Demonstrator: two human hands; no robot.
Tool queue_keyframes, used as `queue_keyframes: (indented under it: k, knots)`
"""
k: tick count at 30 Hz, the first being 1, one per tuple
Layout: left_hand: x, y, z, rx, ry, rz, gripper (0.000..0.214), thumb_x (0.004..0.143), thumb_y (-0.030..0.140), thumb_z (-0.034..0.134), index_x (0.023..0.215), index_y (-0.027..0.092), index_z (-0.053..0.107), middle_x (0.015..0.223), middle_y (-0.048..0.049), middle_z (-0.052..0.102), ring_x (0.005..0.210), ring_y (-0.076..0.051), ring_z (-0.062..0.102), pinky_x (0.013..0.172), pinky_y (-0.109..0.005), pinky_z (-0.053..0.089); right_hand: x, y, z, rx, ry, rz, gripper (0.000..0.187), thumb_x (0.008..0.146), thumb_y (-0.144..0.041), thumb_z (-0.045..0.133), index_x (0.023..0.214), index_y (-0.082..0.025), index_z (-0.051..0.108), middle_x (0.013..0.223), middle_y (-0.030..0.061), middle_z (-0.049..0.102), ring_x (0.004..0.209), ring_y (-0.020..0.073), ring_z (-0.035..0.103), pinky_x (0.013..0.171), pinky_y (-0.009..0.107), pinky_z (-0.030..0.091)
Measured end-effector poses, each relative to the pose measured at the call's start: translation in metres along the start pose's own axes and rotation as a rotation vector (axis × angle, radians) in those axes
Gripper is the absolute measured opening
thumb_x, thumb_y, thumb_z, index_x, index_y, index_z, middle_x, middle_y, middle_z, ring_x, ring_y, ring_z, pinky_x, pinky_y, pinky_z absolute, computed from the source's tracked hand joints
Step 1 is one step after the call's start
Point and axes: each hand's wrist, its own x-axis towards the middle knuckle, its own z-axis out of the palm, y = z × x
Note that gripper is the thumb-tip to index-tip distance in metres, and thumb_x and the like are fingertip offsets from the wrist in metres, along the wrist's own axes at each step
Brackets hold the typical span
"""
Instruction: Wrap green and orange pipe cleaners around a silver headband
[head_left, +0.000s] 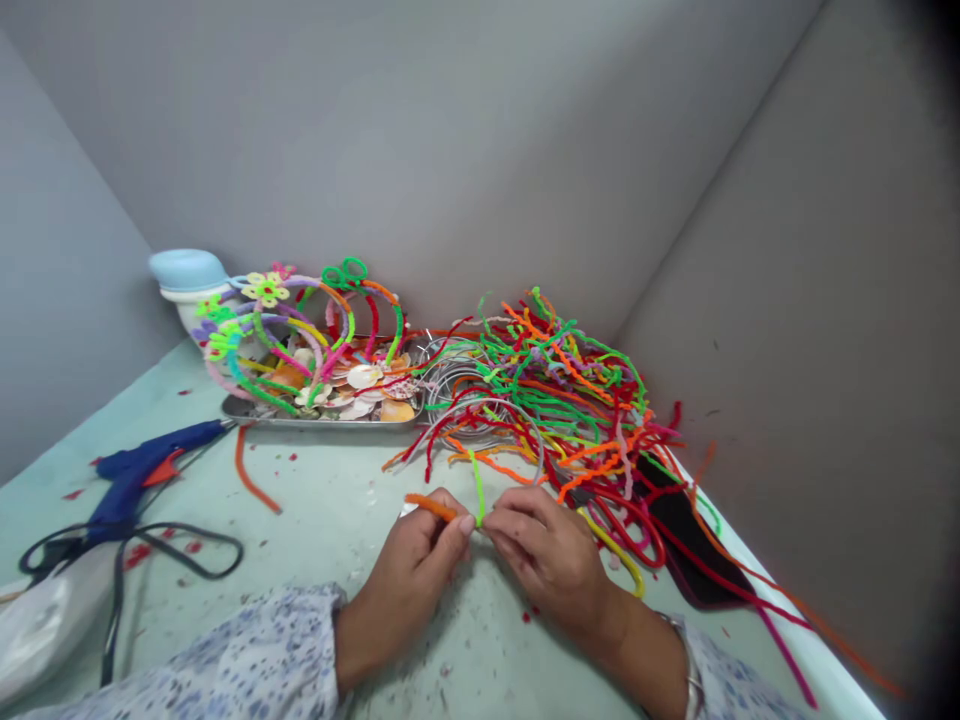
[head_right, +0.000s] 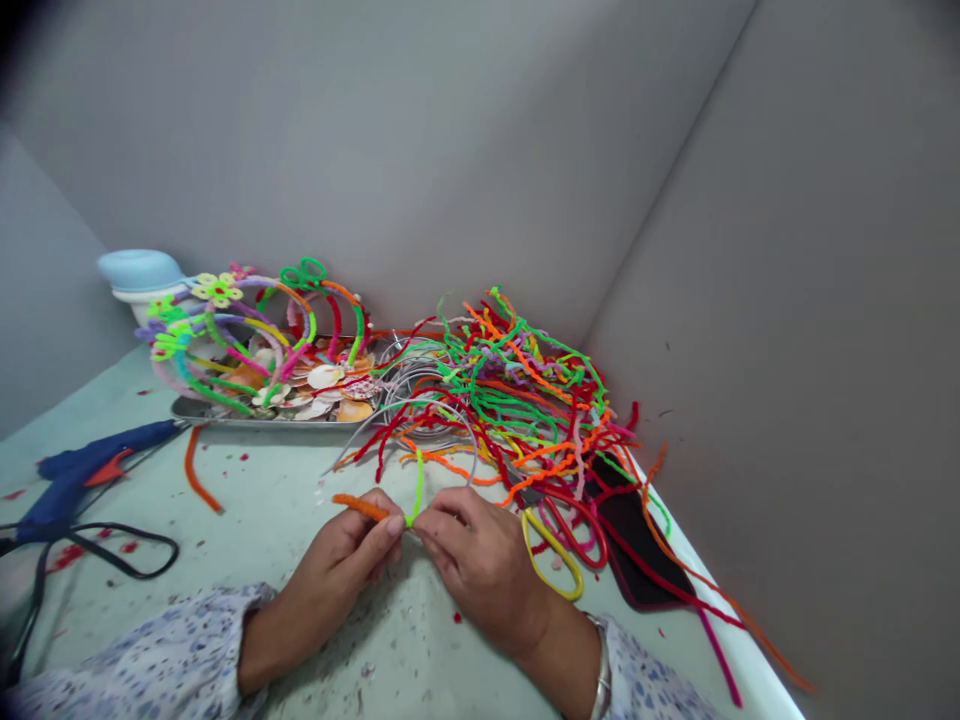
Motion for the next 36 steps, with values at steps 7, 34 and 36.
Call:
queue_keyframes:
  k: [7,34,36]
  knots:
    - [-0.0017,0.0002,-0.0003,0.026,0.004,0.075,0.032,0.094,0.035,0.044,0.068,0.018,0.049,0.067,0.0022,0.046,0.063,-0.013,0.045,0.061,-0.025,0.036,-0.0010,-0.0007,-0.0015,-0.028,-0.052,0.017,0.012,0.090,-0.015,0.056,0.096,-0.020,0.065,0.087,0.0050,0.063,0.072,0.0142,0.060,0.064,0.025,0.047]
    - [-0.0045,-0.0004,0.0012,0.056,0.008,0.180,0.024,0.095,0.027,0.042,0.074,0.018,0.052,0.077,-0.0013,0.053,0.073,-0.015,0.049,0.070,-0.027,0.038,-0.0056,-0.0036,-0.0027,-0.017,-0.060,-0.006,0.018,0.093,-0.017,0.052,0.106,-0.020,0.064,0.097,0.0076,0.067,0.079,0.0147,0.066,0.069,0.024,0.054]
    - [-0.0046,-0.0006,0.0012,0.062,0.012,0.176,0.024,0.095,0.027,0.043,0.075,0.018,0.053,0.077,-0.0015,0.054,0.072,-0.015,0.049,0.068,-0.027,0.038,-0.0050,-0.0039,-0.0022,-0.029,-0.060,-0.008,0.018,0.094,-0.018,0.051,0.106,-0.020,0.064,0.099,0.0081,0.068,0.080,0.0150,0.067,0.069,0.025,0.054]
